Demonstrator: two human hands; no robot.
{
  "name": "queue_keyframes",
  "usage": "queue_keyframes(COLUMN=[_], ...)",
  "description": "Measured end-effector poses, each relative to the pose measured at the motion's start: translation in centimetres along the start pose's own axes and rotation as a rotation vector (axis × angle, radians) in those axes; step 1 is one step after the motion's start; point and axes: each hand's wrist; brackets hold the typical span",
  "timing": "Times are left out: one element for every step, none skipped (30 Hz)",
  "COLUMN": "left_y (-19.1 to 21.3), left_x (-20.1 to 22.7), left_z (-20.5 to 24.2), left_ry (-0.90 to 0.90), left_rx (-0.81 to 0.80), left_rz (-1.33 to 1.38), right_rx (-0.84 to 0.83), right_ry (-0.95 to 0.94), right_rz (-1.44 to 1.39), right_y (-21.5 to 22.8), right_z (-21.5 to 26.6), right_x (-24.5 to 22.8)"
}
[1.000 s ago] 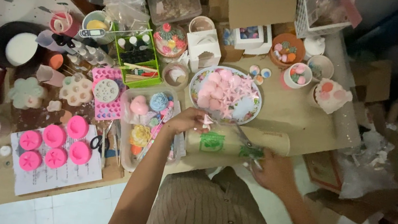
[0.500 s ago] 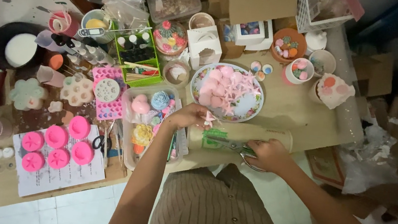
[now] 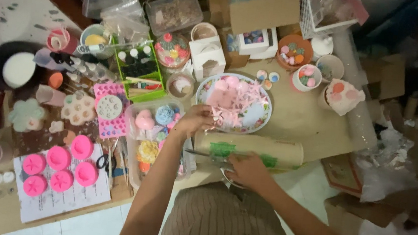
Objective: Decorating and preparing small wax candle components, including wrapping items and pouring liquid fragrance or dye.
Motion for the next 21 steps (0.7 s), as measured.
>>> queue_keyframes(left_y=[-0.4, -0.9, -1.4, -3.3, -5.2, -7.0, -7.8, -8.6, -9.3, -10.7, -12.2, -13.7, -14.8, -16.0, -17.3, -18.3, -19.4, -20.6, -21.1, -21.4, -21.8], left_x=[0.4, 1.0, 1.6, 3.3, 5.0, 6.5, 6.0, 5.6, 5.1, 5.8, 6.4, 7.0, 7.9, 8.8, 9.7, 10.7, 11.7, 12.6, 12.2, 11.9, 11.7], left_z=[0.5, 0.6, 0.8, 1.8, 2.8, 4.1, 4.4, 4.7, 4.9, 5.5, 6.1, 6.6, 7.2, 7.7, 8.3, 8.5, 8.8, 9.5, 9.2, 8.7, 8.3], left_ry=[-0.005, -0.015, -0.024, -0.029, 0.014, 0.058, 0.055, 0.025, -0.004, -0.008, -0.031, -0.056, -0.063, -0.076, -0.089, -0.101, -0.105, -0.105, -0.113, -0.117, -0.121], left_rx=[-0.003, 0.035, 0.073, 0.060, 0.123, 0.189, 0.181, 0.141, 0.101, 0.100, 0.047, -0.003, 0.000, 0.008, 0.015, 0.022, 0.059, 0.101, 0.112, 0.144, 0.174], left_rz=[-0.007, 0.029, 0.064, 0.059, 0.099, 0.140, 0.135, 0.230, 0.324, 0.323, 0.361, 0.401, 0.401, 0.433, 0.464, 0.468, 0.493, 0.518, 0.523, 0.558, 0.594], right_rx=[0.008, 0.236, 0.466, 0.475, 0.386, 0.282, 0.290, 0.358, 0.427, 0.432, 0.320, 0.208, 0.211, 0.174, 0.138, 0.141, 0.149, 0.153, 0.153, 0.174, 0.195], right_ry=[-0.003, -0.118, -0.230, -0.240, -0.571, -0.895, -0.901, -0.956, -1.010, -1.009, -1.040, -1.064, -1.059, -1.034, -1.008, -0.996, -0.975, -0.951, -0.937, -0.961, -0.985], right_rz=[0.003, -0.103, -0.208, -0.202, -0.325, -0.451, -0.450, -0.454, -0.457, -0.456, -0.376, -0.293, -0.290, -0.315, -0.339, -0.331, -0.208, -0.088, -0.084, -0.107, -0.129], right_y=[-0.5, -0.9, -1.4, -1.7, -2.0, -2.4, -2.1, -1.8, -1.5, -2.7, -3.9, -5.0, -6.2, -7.4, -8.5, -8.3, -8.2, -8.2, -7.7, -7.1, -6.4], right_z=[1.1, 2.1, 3.2, 4.6, 6.1, 7.7, 9.0, 10.1, 11.2, 11.3, 11.4, 11.4, 11.1, 10.8, 10.6, 9.8, 9.2, 8.6, 8.5, 8.2, 7.9], right_x=[0.7, 1.6, 2.5, 4.4, 6.4, 8.1, 9.9, 11.9, 13.8, 15.7, 17.5, 19.6, 20.6, 21.7, 22.9, 23.1, 23.3, 23.1, 23.0, 23.0, 22.9])
Point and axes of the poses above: each hand's wrist, its own z-axis away from the middle knuckle, its own y-axis out of the back of the hand, x = y × z, and after that the axes turned 4 degrees about -x, right-handed
